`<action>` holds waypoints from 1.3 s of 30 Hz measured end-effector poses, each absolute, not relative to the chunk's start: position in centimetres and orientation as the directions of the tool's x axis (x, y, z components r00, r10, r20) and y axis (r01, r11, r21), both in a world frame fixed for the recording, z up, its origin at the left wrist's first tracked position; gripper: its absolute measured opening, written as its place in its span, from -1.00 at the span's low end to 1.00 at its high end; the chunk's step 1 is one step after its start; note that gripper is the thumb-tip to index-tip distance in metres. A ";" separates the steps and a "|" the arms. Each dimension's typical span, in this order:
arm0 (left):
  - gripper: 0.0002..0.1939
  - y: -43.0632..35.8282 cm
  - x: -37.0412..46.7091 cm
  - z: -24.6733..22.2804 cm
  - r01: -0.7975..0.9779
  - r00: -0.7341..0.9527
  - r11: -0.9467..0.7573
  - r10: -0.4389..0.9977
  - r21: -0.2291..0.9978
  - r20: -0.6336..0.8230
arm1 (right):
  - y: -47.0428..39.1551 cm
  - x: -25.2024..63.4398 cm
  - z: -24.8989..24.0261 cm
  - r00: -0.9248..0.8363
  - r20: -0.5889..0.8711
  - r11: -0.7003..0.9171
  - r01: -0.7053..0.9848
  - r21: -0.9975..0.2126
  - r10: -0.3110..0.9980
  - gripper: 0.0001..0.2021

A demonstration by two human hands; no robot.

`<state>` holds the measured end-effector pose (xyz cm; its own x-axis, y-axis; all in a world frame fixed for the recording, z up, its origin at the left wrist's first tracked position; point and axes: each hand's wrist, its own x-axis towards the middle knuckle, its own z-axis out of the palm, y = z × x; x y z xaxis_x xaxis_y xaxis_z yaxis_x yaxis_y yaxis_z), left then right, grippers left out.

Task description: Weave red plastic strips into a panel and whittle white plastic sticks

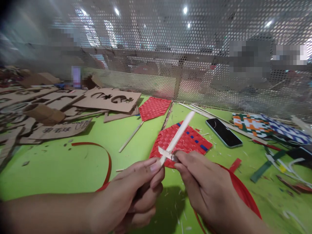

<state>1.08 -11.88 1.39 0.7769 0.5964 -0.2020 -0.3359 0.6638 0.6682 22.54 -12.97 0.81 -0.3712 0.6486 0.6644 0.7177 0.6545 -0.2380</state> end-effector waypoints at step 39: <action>-0.57 -10.4 0.3 1.4 -0.247 0.891 0.777 0.417 0.579 -0.181 | -11.6 25.8 1.6 -0.036 0.716 0.364 0.879 -0.310 0.697 -0.74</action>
